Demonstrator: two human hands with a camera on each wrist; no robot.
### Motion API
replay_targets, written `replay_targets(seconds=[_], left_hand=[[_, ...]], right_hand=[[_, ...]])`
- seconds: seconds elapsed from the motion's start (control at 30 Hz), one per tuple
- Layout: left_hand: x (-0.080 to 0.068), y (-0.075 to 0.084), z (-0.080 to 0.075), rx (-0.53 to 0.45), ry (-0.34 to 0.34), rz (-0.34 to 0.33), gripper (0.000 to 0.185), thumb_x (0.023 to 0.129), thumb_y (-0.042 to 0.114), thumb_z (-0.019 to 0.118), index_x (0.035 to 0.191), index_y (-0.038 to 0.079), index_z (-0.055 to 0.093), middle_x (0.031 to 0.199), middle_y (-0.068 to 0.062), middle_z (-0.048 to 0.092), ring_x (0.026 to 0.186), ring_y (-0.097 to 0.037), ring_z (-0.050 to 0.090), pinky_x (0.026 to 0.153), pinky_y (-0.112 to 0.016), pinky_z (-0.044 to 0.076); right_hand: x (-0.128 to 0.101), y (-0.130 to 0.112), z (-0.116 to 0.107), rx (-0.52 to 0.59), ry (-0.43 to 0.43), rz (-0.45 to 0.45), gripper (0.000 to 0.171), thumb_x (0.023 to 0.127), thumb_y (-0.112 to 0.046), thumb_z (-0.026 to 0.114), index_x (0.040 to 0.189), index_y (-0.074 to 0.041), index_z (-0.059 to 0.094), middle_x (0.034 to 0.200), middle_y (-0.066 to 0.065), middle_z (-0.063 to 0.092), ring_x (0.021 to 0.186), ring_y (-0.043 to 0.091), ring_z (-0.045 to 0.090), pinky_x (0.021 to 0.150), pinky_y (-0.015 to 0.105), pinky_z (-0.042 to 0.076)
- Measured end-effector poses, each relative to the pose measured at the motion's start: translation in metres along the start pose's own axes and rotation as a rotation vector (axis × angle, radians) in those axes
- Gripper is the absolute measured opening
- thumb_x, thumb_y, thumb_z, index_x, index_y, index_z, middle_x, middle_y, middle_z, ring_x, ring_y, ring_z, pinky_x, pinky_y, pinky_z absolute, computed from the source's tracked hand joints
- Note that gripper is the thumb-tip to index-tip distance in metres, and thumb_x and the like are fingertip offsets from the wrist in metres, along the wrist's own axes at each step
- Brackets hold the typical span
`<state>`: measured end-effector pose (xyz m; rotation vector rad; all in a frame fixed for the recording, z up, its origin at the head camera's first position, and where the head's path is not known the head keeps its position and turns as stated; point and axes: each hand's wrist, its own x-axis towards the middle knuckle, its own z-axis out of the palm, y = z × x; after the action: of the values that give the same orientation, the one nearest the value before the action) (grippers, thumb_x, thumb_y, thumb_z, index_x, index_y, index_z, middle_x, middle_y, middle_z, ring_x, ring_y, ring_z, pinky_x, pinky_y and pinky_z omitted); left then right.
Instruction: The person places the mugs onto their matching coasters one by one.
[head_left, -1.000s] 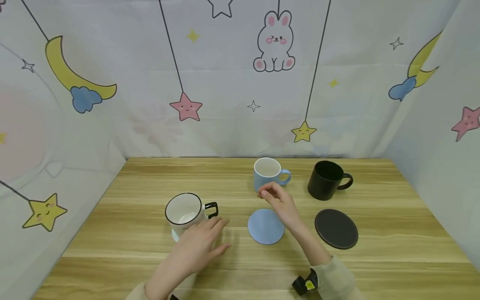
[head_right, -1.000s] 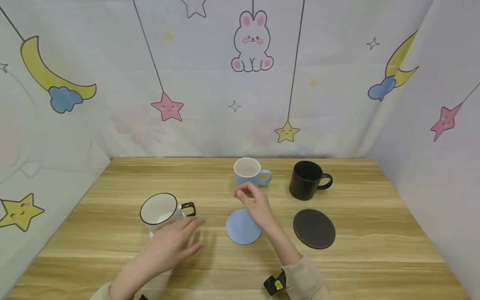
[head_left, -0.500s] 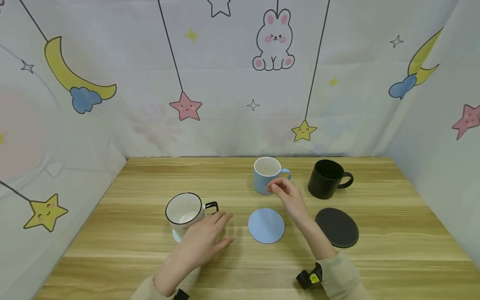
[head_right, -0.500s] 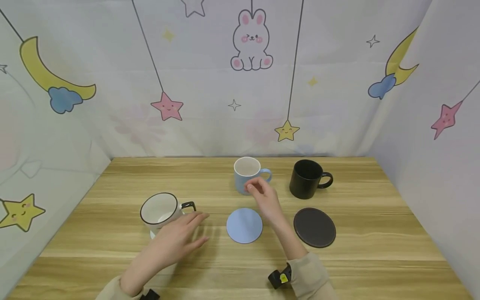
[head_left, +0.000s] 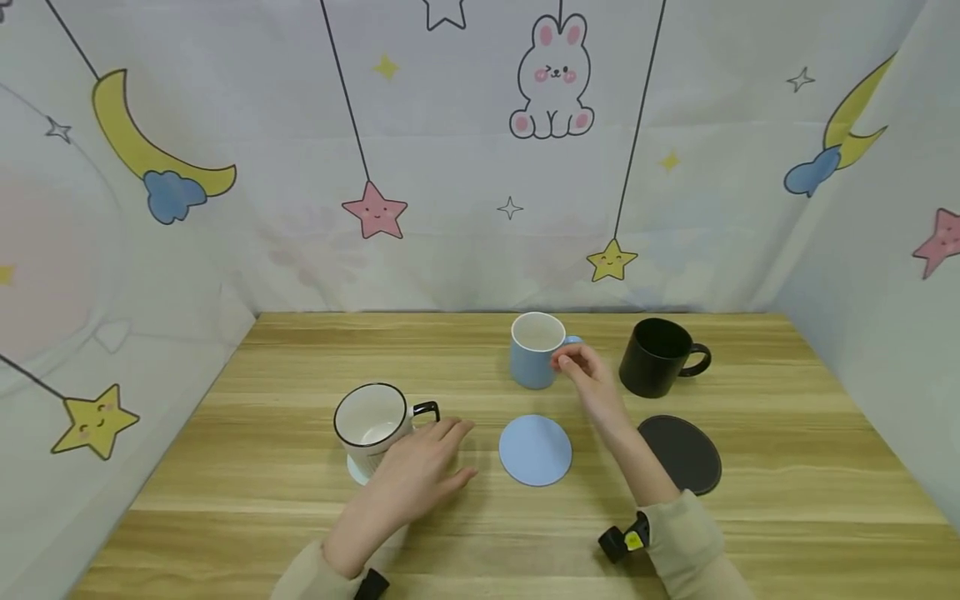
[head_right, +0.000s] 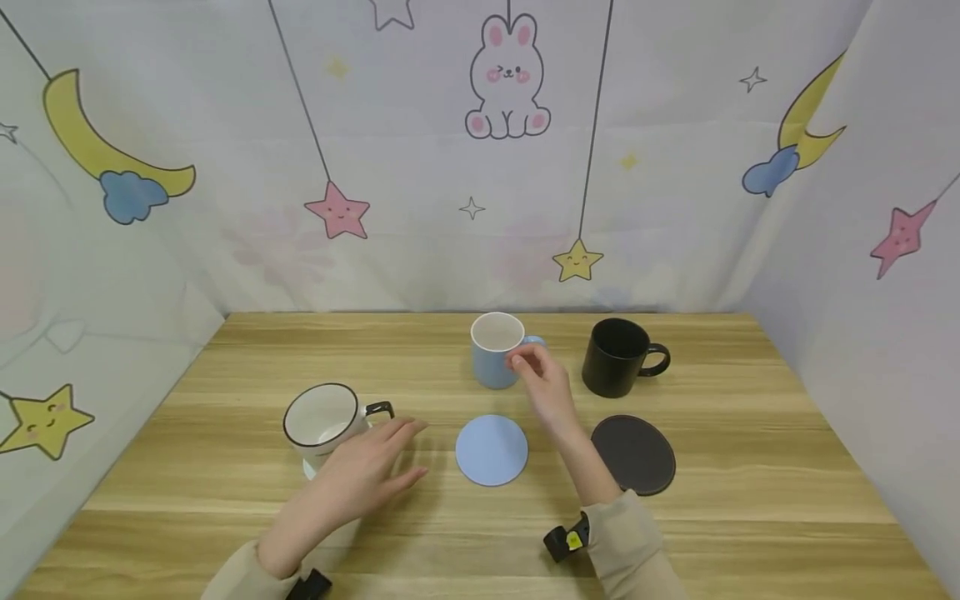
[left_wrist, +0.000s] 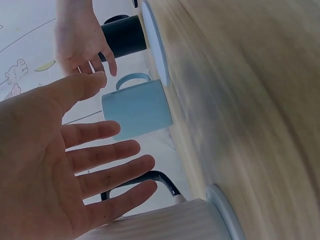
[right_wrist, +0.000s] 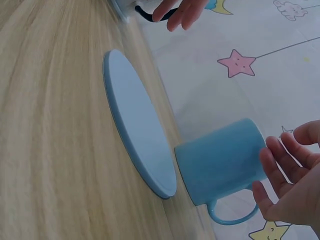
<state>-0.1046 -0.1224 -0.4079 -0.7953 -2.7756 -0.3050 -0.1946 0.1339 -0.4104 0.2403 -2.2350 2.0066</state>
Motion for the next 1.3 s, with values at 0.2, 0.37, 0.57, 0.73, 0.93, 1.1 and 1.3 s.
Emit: replay_targets(seconds=[0.2,0.37,0.57,0.73,0.93,1.1,1.3], left_hand=[[0.006,0.0,0.003,-0.017,0.0,-0.013,0.053,0.086,0.041,0.069,0.128,0.011,0.058,0.12,-0.005,0.065,0.101,-0.023,0.067,0.079,-0.04,0.056],[0.009,0.001,0.004,-0.082,-0.031,-0.031,0.053,0.088,0.037,0.068,0.13,0.009,0.056,0.122,-0.009,0.064,0.108,-0.026,0.065,0.087,-0.043,0.055],[0.016,0.003,0.008,-0.11,-0.047,-0.025,0.054,0.088,0.036,0.067,0.132,0.008,0.053,0.124,-0.011,0.063,0.111,-0.028,0.064,0.087,-0.042,0.055],[0.021,0.004,0.01,-0.11,-0.072,-0.027,0.055,0.089,0.038,0.067,0.133,0.008,0.052,0.126,-0.01,0.062,0.11,-0.027,0.064,0.084,-0.041,0.056],[0.025,0.004,0.011,-0.113,-0.116,-0.01,0.059,0.089,0.039,0.066,0.136,0.008,0.049,0.131,-0.011,0.058,0.113,-0.029,0.062,0.086,-0.043,0.055],[0.029,0.005,0.014,-0.136,-0.165,-0.009,0.063,0.089,0.041,0.066,0.139,0.007,0.047,0.135,-0.012,0.055,0.117,-0.03,0.06,0.092,-0.044,0.053],[0.036,0.005,0.015,-0.168,-0.215,-0.025,0.069,0.088,0.044,0.065,0.142,0.007,0.043,0.143,-0.015,0.049,0.132,-0.033,0.048,0.101,-0.047,0.047]], right_hand=[[0.006,0.0,-0.005,-0.093,0.043,0.001,0.019,0.097,-0.007,0.051,0.107,0.008,0.059,0.1,0.013,0.064,0.089,0.001,0.058,0.085,0.018,0.049],[0.011,-0.001,-0.011,-0.184,0.046,-0.01,0.02,0.097,-0.01,0.053,0.109,0.005,0.061,0.108,0.023,0.064,0.091,0.003,0.053,0.083,0.015,0.044],[0.016,-0.002,-0.017,-0.225,0.072,-0.005,0.021,0.098,-0.013,0.052,0.11,0.002,0.062,0.11,0.021,0.064,0.092,0.003,0.053,0.083,0.017,0.043],[0.017,-0.006,-0.018,-0.219,0.096,0.01,0.021,0.098,-0.01,0.052,0.11,0.004,0.062,0.112,0.022,0.064,0.09,-0.002,0.052,0.082,0.015,0.041],[0.009,-0.024,-0.013,-0.213,0.087,-0.041,0.022,0.096,-0.002,0.051,0.111,0.011,0.059,0.112,0.028,0.06,0.096,0.005,0.05,0.083,0.015,0.038],[0.021,0.0,-0.018,-0.229,0.106,-0.102,0.021,0.095,-0.004,0.052,0.112,0.008,0.059,0.112,0.024,0.061,0.097,0.005,0.049,0.085,0.019,0.039],[0.03,0.014,-0.021,-0.222,0.127,-0.124,0.021,0.096,-0.004,0.051,0.112,0.007,0.059,0.113,0.024,0.06,0.103,0.013,0.05,0.095,0.032,0.039]])
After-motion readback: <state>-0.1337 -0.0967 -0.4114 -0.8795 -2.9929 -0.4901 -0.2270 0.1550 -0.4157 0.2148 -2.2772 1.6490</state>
